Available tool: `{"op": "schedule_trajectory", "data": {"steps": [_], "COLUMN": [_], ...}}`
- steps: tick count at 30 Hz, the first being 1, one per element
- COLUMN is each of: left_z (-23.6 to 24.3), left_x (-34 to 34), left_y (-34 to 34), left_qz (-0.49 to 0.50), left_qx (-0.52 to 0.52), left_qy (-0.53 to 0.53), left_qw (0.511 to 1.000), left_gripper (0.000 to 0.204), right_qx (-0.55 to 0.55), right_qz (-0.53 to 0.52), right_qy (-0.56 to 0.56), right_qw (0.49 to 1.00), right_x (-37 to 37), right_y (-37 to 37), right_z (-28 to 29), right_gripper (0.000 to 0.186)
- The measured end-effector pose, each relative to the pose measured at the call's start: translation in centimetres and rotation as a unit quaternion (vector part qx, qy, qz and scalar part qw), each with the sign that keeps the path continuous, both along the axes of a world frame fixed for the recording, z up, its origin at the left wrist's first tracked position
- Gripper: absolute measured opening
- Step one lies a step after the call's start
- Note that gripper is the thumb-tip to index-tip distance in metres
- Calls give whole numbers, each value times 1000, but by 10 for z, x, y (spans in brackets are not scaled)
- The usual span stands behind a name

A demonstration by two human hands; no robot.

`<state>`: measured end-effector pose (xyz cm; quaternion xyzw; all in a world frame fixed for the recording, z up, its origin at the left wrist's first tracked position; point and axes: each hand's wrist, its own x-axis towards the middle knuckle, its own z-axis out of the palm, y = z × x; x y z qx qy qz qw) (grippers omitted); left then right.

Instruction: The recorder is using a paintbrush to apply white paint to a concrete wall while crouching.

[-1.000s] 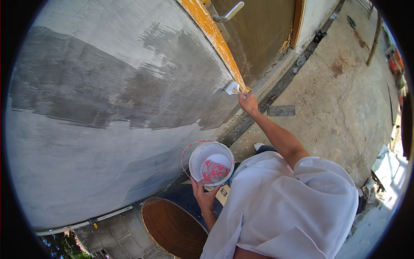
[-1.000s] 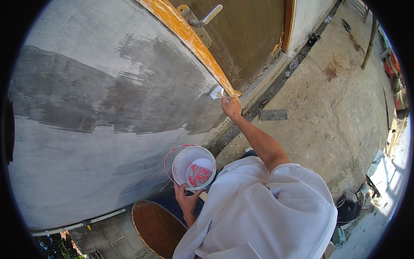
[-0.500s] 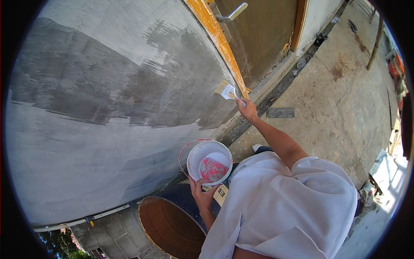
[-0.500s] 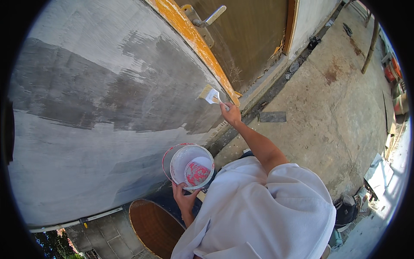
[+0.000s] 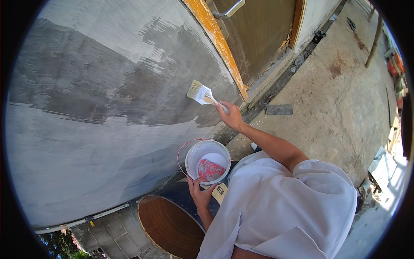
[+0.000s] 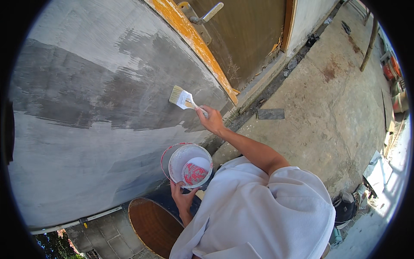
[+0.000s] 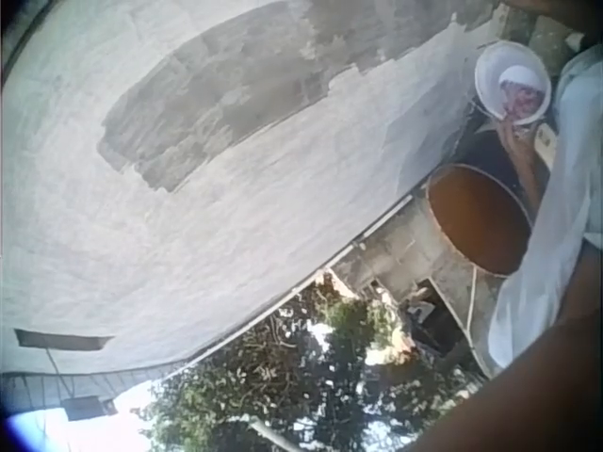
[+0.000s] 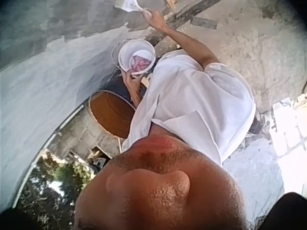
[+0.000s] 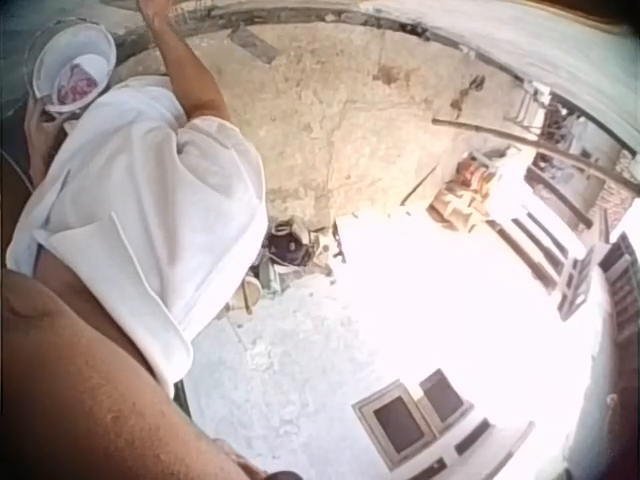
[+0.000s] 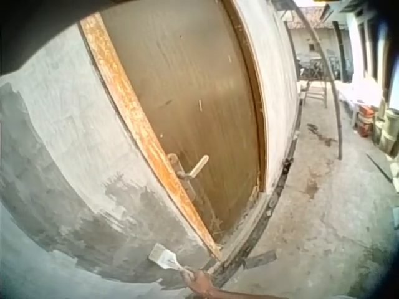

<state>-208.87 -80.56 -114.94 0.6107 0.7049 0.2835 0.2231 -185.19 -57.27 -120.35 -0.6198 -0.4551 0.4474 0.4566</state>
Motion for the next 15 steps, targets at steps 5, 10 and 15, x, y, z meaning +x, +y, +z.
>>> {"op": "schedule_trajectory", "data": {"steps": [5,10,15], "left_z": [2,-1,1], "left_x": [2,3,3], "left_y": [0,-3,-7], "left_qz": [18,39,36], "left_qx": [6,14,7], "left_qy": [-6,-72,-33], "left_qw": [1000,997,999], "left_gripper": [59,57,57], "right_qx": [-87,-178,-60], "right_qz": [-59,-101,-73], "right_qy": [-94,-140,-29], "right_qw": [990,969,995], "right_x": [17,33,9], "right_y": [10,26,24], "right_z": [-85,-148,-22], "right_gripper": [50,58,52]}}
